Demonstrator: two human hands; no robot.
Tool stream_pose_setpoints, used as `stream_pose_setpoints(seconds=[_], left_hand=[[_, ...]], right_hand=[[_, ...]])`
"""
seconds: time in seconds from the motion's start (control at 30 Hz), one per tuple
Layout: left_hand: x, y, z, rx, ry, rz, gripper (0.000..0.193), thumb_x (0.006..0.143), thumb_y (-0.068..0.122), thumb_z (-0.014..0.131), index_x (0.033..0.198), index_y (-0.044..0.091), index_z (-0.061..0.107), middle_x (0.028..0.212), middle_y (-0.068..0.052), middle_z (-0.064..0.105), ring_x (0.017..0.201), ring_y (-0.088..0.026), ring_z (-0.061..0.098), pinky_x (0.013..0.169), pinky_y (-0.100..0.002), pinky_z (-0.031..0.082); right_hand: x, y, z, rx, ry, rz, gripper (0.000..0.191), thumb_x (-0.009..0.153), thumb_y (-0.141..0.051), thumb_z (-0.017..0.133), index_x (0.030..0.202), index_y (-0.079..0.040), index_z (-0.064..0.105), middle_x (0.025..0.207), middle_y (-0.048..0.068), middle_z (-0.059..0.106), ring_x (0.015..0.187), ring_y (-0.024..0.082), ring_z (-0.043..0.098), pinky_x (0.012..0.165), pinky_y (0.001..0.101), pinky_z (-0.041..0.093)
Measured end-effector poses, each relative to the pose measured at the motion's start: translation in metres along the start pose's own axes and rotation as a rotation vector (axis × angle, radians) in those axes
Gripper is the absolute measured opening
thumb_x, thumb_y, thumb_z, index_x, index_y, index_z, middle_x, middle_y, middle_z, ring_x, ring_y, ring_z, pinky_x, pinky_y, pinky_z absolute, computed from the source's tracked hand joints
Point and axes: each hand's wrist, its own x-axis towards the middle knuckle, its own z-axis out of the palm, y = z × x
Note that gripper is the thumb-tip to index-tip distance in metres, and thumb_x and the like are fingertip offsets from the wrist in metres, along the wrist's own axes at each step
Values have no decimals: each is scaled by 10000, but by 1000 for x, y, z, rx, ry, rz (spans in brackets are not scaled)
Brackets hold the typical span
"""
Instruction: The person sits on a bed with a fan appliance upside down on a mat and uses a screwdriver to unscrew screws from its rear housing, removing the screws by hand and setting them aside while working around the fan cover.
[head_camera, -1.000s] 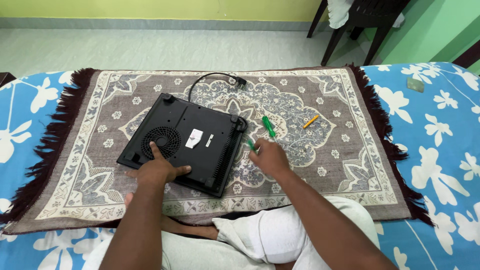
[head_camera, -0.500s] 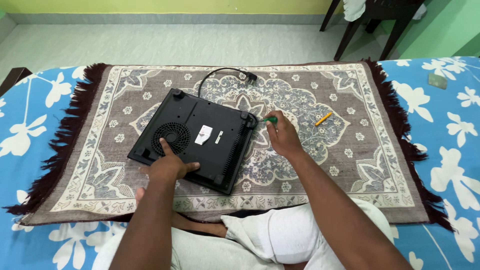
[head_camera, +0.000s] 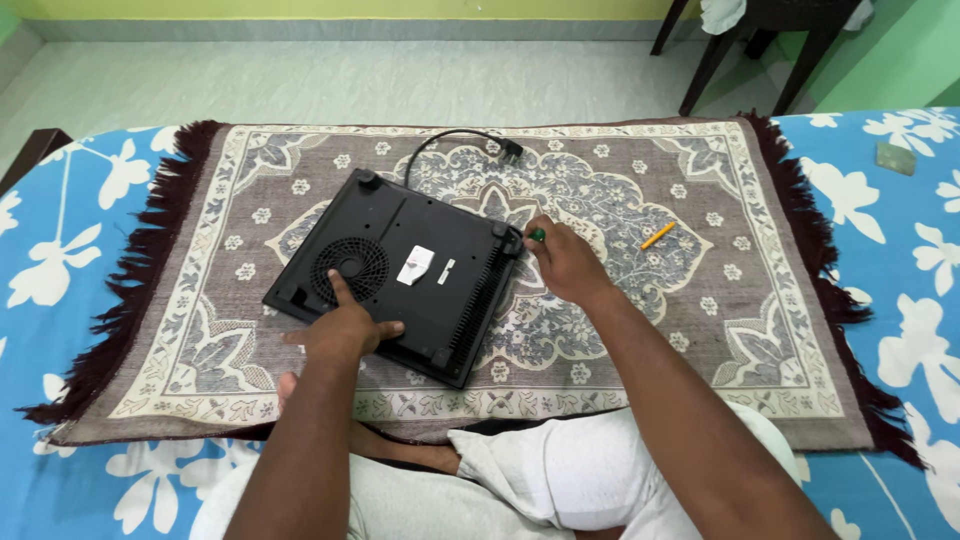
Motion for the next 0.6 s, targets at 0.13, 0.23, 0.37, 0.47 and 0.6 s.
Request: stream_pose_setpoints(seconds=[0.13,0.23,0.37,0.47,0.6], left_hand=[[9,-3,3,-45,44,32,1371,839,670,723,1629,211,-299,1459,-169,610,1383,-376,559,1213,-724,72],[21,-3,4,-75,57,51,1368,827,650,746,1640,247,-278,1454,-161,615,1380,-379,560,1201,-736,58],[34,-5,2,-60,78,68,1374,803,640,780,1645,269,-240,1471,-138,602,1410,-359,529,1183,-762,-20],[42,-7,0,-94,92,93,1384,789,608,807,1655,280,-223,1474,-142,601,1414,-359,527,1175,-768,-60],[49,-11,2,-138,114,109,1393,776,584,828,1650,310,-222,1462,-137,611,1423,-356,507,1165,-769,-55]], right_hand=[[15,4,3,-124,-159,166,222,1088,-274,487,1113,-61,541,802,172,638,731,355,656,704,511,484],[13,12,5,-88,-81,118,213,1085,-238,508,1099,-27,532,797,192,661,754,393,654,708,521,481],[7,23,1,55,-31,135,193,1031,-209,516,1106,-33,542,834,151,730,760,339,710,690,485,521],[2,24,-3,94,-78,241,215,1028,-239,519,1103,-40,553,821,153,733,750,314,728,696,471,530],[-5,21,-8,45,-190,413,260,1062,-300,509,1086,-48,568,807,156,730,749,310,730,729,474,530]])
